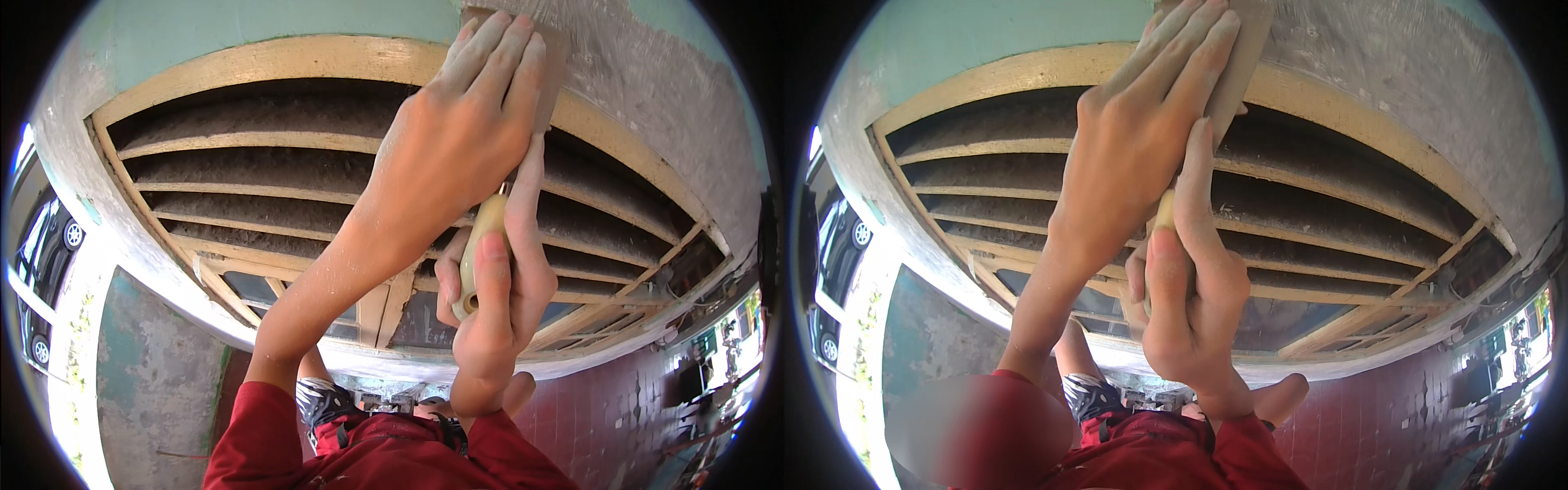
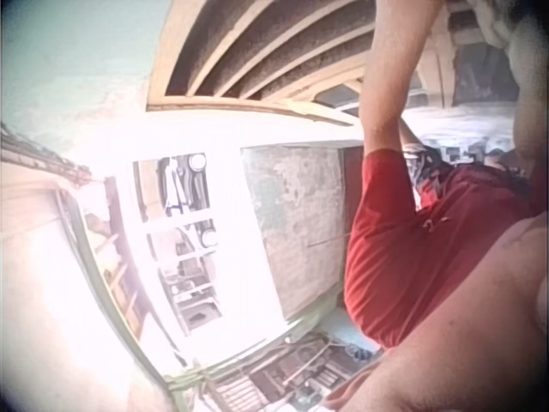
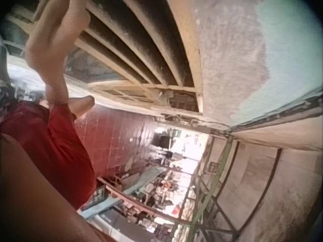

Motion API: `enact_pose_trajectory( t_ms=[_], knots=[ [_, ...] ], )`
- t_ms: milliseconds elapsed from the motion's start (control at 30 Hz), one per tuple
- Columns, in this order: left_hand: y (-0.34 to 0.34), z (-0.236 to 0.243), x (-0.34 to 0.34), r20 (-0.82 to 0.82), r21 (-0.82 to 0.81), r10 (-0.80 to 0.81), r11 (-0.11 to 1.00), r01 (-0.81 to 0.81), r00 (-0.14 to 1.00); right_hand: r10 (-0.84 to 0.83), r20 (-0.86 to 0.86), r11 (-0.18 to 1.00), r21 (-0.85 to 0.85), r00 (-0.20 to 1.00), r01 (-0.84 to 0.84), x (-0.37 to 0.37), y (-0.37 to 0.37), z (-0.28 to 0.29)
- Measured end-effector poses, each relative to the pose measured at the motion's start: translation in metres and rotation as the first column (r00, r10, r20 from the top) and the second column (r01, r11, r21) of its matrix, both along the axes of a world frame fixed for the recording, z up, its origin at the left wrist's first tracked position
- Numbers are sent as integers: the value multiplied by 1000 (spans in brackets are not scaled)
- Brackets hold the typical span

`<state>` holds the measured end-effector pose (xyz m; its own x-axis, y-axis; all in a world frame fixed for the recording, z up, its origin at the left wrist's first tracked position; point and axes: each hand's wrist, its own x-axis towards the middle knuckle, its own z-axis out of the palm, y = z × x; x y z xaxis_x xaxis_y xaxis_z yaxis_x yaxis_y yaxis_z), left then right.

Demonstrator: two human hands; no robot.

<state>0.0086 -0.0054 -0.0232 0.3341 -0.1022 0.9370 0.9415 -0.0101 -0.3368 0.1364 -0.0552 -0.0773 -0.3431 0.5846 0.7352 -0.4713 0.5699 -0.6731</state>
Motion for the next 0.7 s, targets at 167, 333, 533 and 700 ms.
enact_pose_trajectory(
  t_ms=[167,333,533,700],
  knots=[
    [-5,12,0,-19,20,19,1000,-18,1000,-25,-22,999,23,999,25,-5,4,8],
    [13,14,-26,-256,216,189,967,-135,948,-60,47,996,61,997,57,2,6,0],
    [-2,16,-9,-94,23,46,999,-44,994,-63,-8,996,60,998,63,-8,10,6],
    [-5,10,-2,-56,43,96,995,-93,994,-42,37,997,63,998,40,1,9,2]
  ],
)
